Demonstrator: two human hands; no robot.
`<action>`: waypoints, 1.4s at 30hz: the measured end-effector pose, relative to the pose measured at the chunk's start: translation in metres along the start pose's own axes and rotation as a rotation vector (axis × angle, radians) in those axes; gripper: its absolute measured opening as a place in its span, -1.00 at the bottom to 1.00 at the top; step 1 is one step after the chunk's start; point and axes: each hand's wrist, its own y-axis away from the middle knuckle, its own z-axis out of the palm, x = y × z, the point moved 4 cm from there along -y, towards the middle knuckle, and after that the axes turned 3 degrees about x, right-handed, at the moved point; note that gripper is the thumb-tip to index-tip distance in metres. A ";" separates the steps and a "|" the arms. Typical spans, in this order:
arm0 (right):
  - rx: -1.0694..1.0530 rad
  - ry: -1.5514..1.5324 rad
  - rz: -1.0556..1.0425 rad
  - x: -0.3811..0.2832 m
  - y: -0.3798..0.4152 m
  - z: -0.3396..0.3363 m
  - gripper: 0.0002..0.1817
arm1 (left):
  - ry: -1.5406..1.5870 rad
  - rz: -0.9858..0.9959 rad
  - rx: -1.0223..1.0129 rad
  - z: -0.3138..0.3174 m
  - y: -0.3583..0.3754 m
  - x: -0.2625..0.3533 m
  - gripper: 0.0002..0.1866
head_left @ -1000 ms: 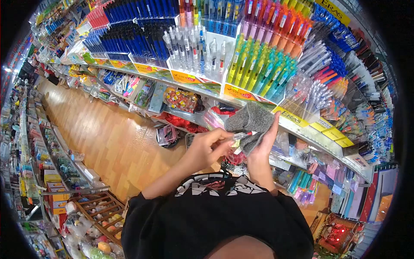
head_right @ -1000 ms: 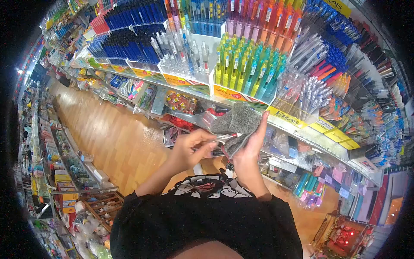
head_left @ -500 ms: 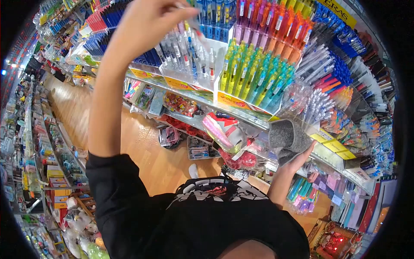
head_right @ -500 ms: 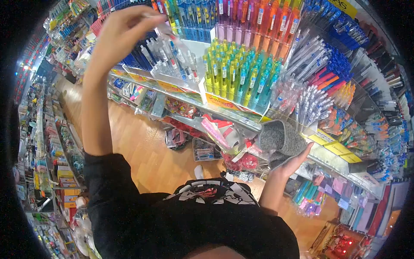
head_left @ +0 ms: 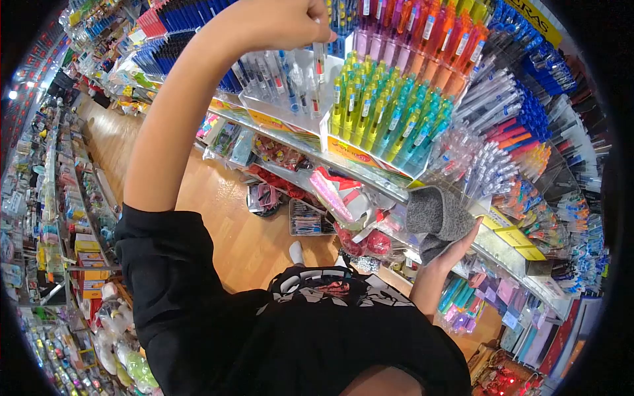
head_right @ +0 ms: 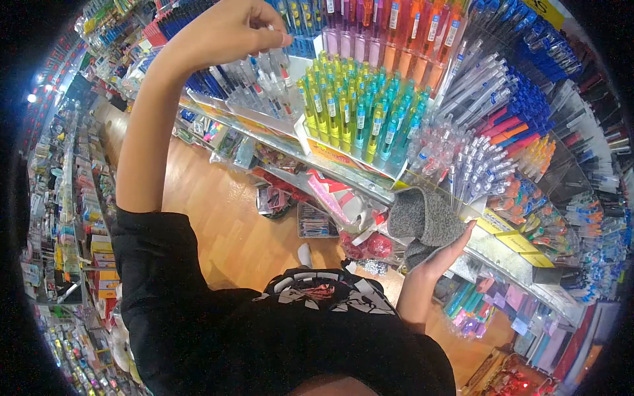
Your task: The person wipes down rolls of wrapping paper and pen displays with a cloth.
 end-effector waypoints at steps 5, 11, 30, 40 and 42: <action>0.018 0.064 -0.013 -0.002 -0.001 0.000 -0.47 | -0.068 -0.051 -0.010 0.003 -0.003 -0.010 -0.77; 0.044 0.032 0.027 -0.002 0.000 0.000 -0.51 | 0.031 0.019 0.015 0.008 -0.015 -0.007 -0.76; 0.012 0.029 0.054 -0.006 0.007 0.002 -0.47 | -0.427 0.162 0.003 0.065 -0.030 -0.028 -0.71; -0.070 0.024 -0.079 0.003 0.024 -0.004 -0.53 | -0.134 0.006 -0.023 -0.013 -0.012 -0.019 -0.60; -0.044 0.052 -0.112 0.004 0.043 0.009 -0.60 | -0.270 0.122 0.138 -0.030 -0.001 -0.040 -0.65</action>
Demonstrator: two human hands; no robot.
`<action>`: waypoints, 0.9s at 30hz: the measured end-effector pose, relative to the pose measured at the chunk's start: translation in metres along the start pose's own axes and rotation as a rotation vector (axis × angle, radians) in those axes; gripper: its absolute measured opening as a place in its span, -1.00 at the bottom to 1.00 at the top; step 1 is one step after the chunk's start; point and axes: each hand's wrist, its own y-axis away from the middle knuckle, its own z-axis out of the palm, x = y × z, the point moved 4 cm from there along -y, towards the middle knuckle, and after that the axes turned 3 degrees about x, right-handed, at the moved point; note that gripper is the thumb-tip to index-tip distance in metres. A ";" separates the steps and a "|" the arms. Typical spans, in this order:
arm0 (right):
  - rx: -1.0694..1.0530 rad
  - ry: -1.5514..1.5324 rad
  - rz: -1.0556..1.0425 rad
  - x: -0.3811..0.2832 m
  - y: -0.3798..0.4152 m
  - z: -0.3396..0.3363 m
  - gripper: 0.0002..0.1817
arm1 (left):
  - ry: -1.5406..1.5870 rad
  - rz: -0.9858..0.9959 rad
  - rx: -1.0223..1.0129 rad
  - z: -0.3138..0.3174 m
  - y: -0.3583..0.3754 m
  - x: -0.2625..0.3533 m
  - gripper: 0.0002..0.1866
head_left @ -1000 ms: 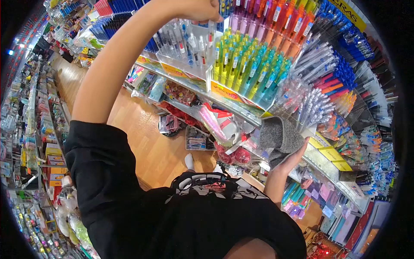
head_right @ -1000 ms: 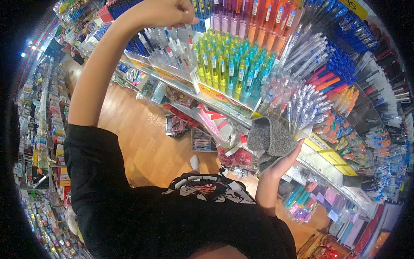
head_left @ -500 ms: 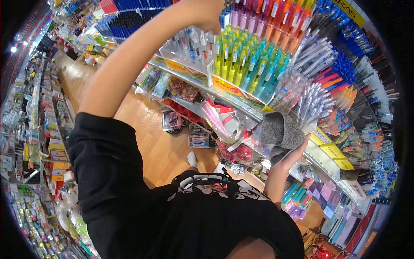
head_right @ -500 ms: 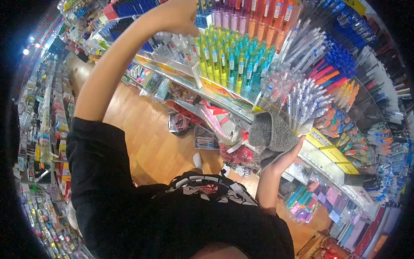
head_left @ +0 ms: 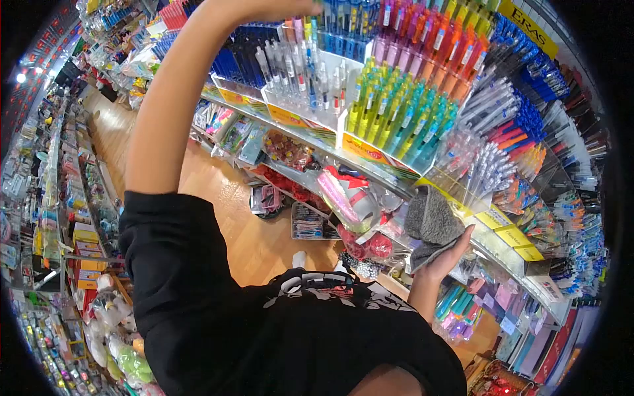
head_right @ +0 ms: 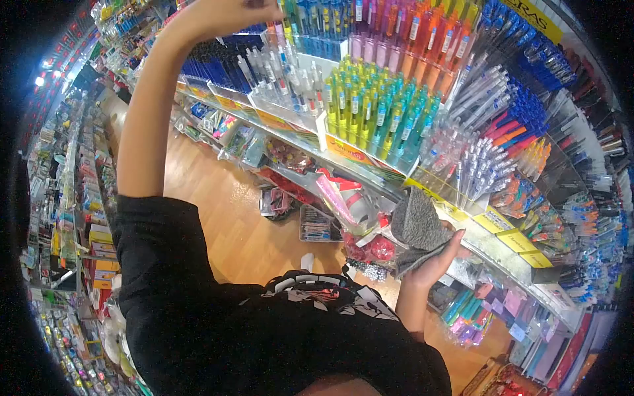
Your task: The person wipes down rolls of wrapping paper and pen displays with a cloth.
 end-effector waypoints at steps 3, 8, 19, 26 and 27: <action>0.009 0.127 -0.050 0.006 0.014 0.001 -0.63 | 0.017 0.208 -0.027 0.042 0.020 -0.026 -0.69; -0.041 0.231 0.076 0.041 0.032 0.013 -0.54 | -0.118 0.398 0.191 0.074 0.028 -0.029 -0.77; -0.248 0.050 0.389 0.102 0.089 0.079 -0.23 | 0.423 0.348 0.935 -0.001 0.142 -0.041 -0.87; -0.443 0.331 0.055 0.155 0.135 0.145 -0.57 | 1.003 -0.175 0.533 0.169 0.243 0.021 -0.76; -0.468 0.262 -0.091 0.157 0.144 0.156 -0.56 | 0.961 -0.221 0.479 0.176 0.251 0.021 -0.75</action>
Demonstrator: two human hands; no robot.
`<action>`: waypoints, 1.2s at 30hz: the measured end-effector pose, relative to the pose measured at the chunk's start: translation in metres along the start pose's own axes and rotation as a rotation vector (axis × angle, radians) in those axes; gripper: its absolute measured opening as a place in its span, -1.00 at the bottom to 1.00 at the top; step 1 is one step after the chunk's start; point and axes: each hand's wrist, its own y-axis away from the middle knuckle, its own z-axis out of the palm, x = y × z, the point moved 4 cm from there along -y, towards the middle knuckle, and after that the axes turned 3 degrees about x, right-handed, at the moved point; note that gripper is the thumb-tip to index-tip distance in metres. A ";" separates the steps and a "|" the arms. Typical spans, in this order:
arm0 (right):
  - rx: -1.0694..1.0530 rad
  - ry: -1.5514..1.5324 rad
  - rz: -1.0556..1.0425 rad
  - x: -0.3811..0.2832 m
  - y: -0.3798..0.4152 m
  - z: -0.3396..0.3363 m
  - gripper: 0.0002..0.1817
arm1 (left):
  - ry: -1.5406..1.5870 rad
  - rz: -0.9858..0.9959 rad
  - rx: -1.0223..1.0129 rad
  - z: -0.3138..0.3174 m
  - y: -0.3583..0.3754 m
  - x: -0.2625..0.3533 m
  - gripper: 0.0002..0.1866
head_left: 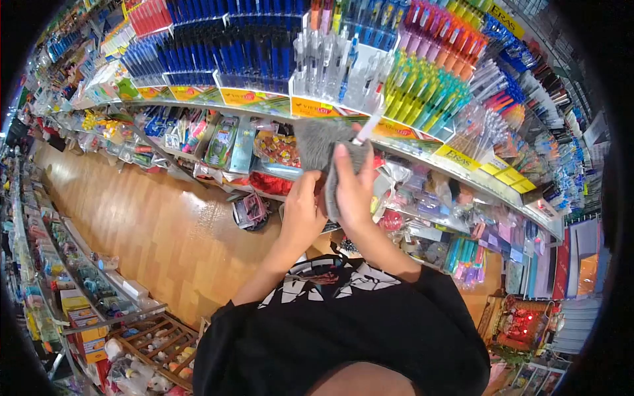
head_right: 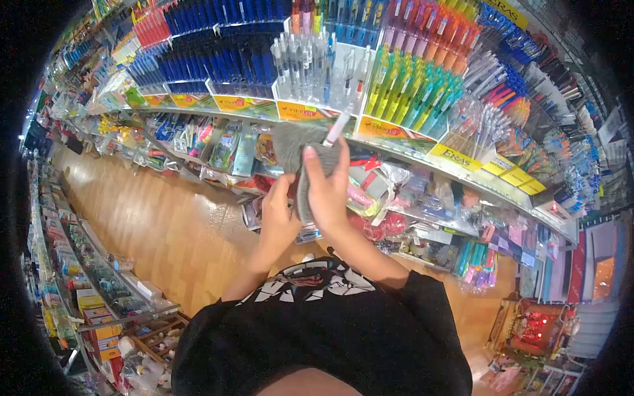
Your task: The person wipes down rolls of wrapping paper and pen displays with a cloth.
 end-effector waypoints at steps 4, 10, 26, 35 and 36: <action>-0.057 0.227 -0.092 0.026 0.004 0.010 -0.61 | -0.110 -0.181 -0.172 -0.010 0.021 -0.020 -0.72; 0.208 0.027 0.057 0.029 -0.012 -0.003 -0.64 | 0.332 -0.398 -0.346 -0.019 0.042 -0.023 -0.74; -0.011 0.448 -0.206 0.012 0.021 -0.026 -0.78 | 0.109 -0.423 0.075 -0.069 -0.032 -0.023 -0.83; 0.081 0.491 -0.153 -0.005 -0.010 -0.123 -0.78 | 0.072 0.179 0.214 -0.065 -0.185 0.084 -0.83; 0.114 0.507 -0.135 -0.005 -0.011 -0.133 -0.77 | 0.107 0.262 0.170 -0.051 -0.201 0.093 -0.82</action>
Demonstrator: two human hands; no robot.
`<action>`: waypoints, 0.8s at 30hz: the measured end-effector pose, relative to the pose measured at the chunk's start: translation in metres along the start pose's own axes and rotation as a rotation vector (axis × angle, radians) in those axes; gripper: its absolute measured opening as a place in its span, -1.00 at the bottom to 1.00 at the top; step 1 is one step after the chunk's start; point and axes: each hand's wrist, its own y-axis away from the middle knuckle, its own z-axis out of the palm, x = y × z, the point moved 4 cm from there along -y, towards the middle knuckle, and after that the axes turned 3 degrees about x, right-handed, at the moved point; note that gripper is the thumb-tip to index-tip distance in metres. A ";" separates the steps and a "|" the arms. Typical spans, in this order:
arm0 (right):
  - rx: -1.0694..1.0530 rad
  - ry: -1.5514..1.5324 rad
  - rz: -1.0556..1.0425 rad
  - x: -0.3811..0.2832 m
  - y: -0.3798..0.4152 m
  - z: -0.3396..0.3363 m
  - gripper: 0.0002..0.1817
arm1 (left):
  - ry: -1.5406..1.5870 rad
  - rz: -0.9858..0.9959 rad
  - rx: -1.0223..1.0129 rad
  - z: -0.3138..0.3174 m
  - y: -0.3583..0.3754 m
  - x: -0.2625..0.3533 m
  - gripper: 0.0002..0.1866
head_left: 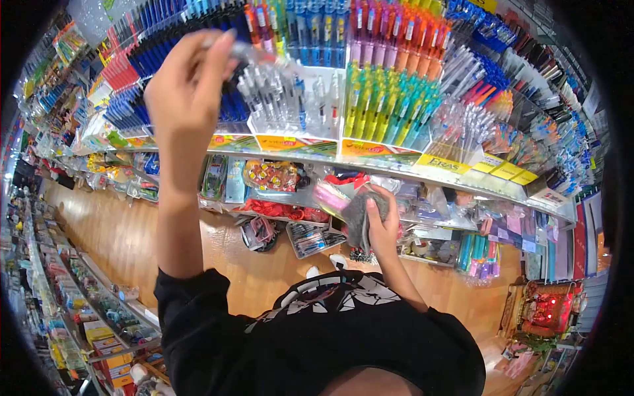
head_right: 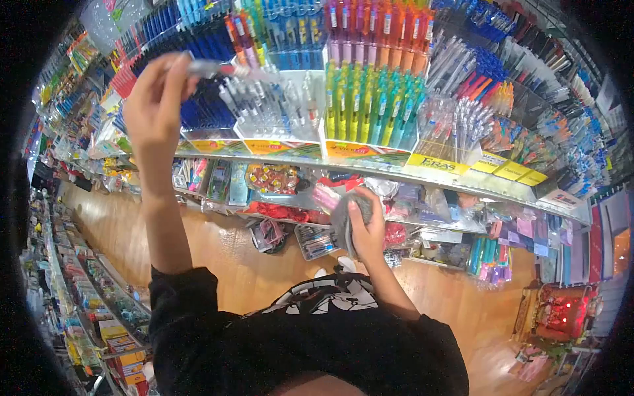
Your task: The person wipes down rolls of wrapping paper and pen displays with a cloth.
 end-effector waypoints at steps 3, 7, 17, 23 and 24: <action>0.007 0.060 0.050 0.014 0.001 -0.023 -0.75 | -0.296 0.121 -0.292 0.055 -0.032 -0.002 -0.78; -0.074 0.115 0.134 0.036 0.001 -0.044 -0.75 | -0.457 0.124 -0.541 0.104 -0.043 -0.017 -0.71; 0.004 0.147 0.076 0.049 -0.015 -0.065 -0.78 | -0.690 0.144 -0.887 0.133 -0.045 -0.032 -0.69; 0.002 0.189 0.080 0.058 -0.016 -0.068 -0.80 | -0.688 0.017 -0.846 0.124 -0.063 0.012 -0.75; 0.003 0.192 0.088 0.054 -0.016 -0.065 -0.80 | -0.705 -0.073 -0.942 0.125 -0.059 0.014 -0.75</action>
